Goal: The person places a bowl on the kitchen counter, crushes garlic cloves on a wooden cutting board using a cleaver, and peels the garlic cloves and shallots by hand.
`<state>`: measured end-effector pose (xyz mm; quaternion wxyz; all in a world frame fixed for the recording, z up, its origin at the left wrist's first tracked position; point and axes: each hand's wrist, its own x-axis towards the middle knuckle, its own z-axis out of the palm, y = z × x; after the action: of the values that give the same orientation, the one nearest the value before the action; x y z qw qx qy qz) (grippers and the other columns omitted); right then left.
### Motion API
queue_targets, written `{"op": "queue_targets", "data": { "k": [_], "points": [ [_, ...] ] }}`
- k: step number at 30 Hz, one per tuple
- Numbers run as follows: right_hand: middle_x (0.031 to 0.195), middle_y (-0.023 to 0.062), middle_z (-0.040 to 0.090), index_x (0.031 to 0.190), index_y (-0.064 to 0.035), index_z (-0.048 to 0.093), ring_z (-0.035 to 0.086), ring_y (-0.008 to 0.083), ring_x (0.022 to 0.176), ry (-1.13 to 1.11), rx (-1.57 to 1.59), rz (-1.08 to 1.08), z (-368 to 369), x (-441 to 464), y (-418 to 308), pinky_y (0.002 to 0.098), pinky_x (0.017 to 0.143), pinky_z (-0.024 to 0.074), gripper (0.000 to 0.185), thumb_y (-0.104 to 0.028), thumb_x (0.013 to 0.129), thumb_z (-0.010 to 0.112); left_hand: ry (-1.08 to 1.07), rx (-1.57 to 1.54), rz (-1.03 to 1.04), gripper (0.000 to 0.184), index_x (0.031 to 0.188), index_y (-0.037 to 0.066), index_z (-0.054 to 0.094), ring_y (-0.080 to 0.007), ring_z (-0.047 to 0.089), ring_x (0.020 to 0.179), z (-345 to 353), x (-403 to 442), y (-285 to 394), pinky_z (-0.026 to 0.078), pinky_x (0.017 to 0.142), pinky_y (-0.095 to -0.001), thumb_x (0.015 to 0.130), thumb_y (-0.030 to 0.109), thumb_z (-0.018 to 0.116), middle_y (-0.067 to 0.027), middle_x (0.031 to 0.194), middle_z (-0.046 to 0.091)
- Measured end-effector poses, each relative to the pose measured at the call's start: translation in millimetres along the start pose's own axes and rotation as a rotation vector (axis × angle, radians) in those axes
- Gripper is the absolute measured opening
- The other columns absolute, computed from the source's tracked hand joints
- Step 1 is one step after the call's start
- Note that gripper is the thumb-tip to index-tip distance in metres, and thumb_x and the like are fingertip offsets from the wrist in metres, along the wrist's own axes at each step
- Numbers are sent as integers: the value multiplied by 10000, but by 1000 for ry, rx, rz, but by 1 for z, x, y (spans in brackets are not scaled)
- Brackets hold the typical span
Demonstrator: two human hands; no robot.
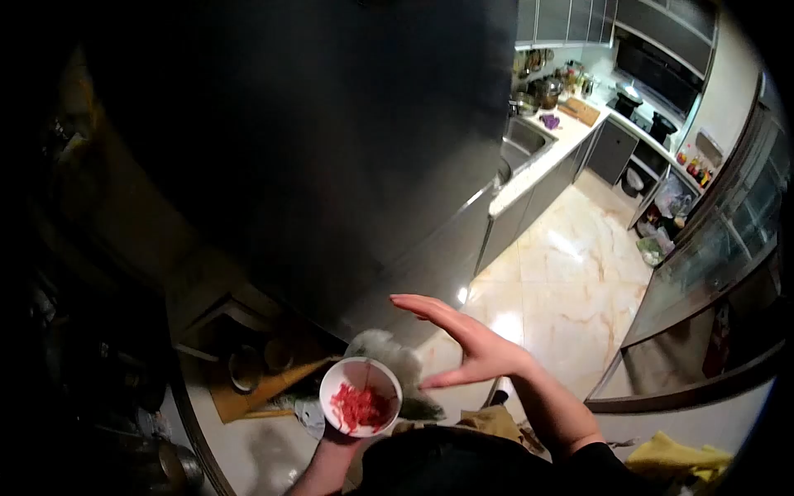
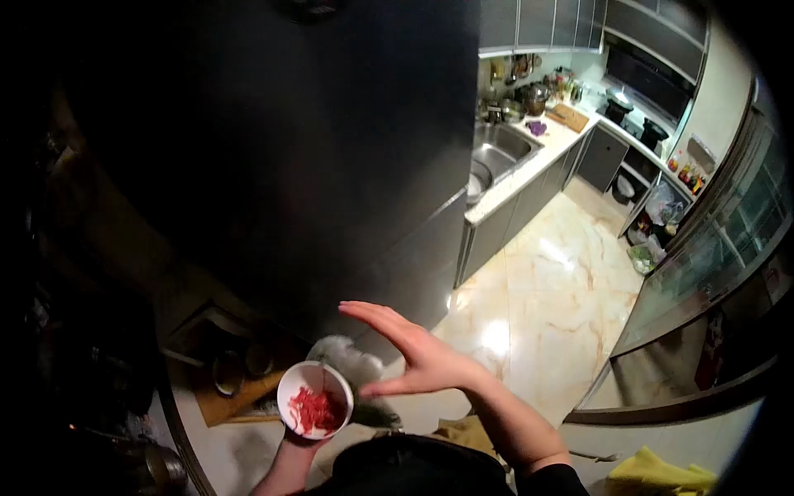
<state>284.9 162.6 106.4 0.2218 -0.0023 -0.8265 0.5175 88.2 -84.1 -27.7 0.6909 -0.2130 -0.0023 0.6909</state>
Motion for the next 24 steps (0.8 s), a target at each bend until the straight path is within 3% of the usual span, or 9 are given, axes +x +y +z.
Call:
{"op": "queue_targets", "data": {
  "k": [5, 8, 9, 10, 13, 16, 20, 22, 24],
  "points": [
    [1729, 263, 210, 1679, -14, 217, 248, 424, 1598, -41, -240, -13, -97, -96, 0, 527, 1281, 272, 1254, -463, 759, 940, -182, 206, -309, 537, 1578, 154, 460, -356, 501, 1431, 2, 142, -88, 422, 1203, -561, 1114, 419, 413, -119, 1580, 512],
    [1705, 263, 254, 1672, -2, 220, 299, 437, 1567, 18, -294, 57, -169, -147, 5, 524, 1266, 295, 1231, -470, 776, 922, 65, 883, -198, 538, 1624, 174, 388, -290, 507, 1437, 18, 229, -177, 419, 1211, -491, 1136, 399, 361, -93, 1612, 476],
    [1679, 262, 291, 1666, 3, 228, 337, 439, 1536, 20, -325, 84, -193, -160, 3, 522, 1252, 313, 1215, -466, 782, 916, 89, 893, -243, 593, 1658, 178, 312, -276, 434, 1497, 36, 249, -210, 333, 1262, -479, 1125, 416, 412, -87, 1656, 408],
    [1653, 260, 327, 1660, 8, 236, 376, 442, 1505, 21, -354, 108, -219, -175, 3, 519, 1238, 330, 1198, -463, 788, 909, -49, 1365, -233, 641, 1669, 176, 279, -274, 388, 1525, 35, 274, -237, 288, 1279, -474, 1109, 435, 455, -81, 1676, 373],
    [1595, 263, 387, 1639, 30, 259, 440, 434, 1431, 6, -461, 170, -297, -224, 8, 516, 1209, 360, 1170, -468, 793, 895, -287, 1667, -280, 791, 1682, 169, 220, -281, 296, 1573, 35, 348, -304, 191, 1307, -471, 1047, 480, 575, -70, 1717, 298],
    [1572, 278, 407, 1626, 34, 280, 458, 446, 1398, -14, -599, 235, -353, -247, 17, 516, 1200, 369, 1166, -479, 779, 896, -568, 2153, -183, 789, 1680, 185, 225, -294, 286, 1572, 39, 415, -342, 178, 1306, -479, 1036, 473, 578, -67, 1723, 288],
    [1540, 276, 426, 1637, 11, 273, 460, 457, 1379, 6, -664, 312, -414, -260, 61, 516, 1192, 378, 1166, -421, 758, 905, -186, 1384, -318, 442, 1545, 110, 432, -284, 510, 1433, 52, 500, -382, 418, 1223, -476, 1138, 283, 423, -105, 1538, 518],
    [1510, 269, 436, 1648, -10, 267, 460, 461, 1366, 56, -631, 342, -454, -261, 80, 517, 1181, 387, 1181, -369, 727, 913, 38, 825, -438, 466, 1544, 98, 456, -320, 554, 1395, 68, 547, -398, 460, 1191, -516, 1147, 333, 392, -137, 1540, 528],
    [1517, 270, 430, 1647, -12, 271, 459, 463, 1366, 108, -614, 381, -495, -266, 108, 518, 1176, 392, 1189, -369, 716, 919, 31, 662, -570, 506, 1566, 106, 433, -329, 557, 1397, 61, 608, -396, 464, 1181, -538, 1150, 386, 369, -144, 1560, 517]
  ]
}}
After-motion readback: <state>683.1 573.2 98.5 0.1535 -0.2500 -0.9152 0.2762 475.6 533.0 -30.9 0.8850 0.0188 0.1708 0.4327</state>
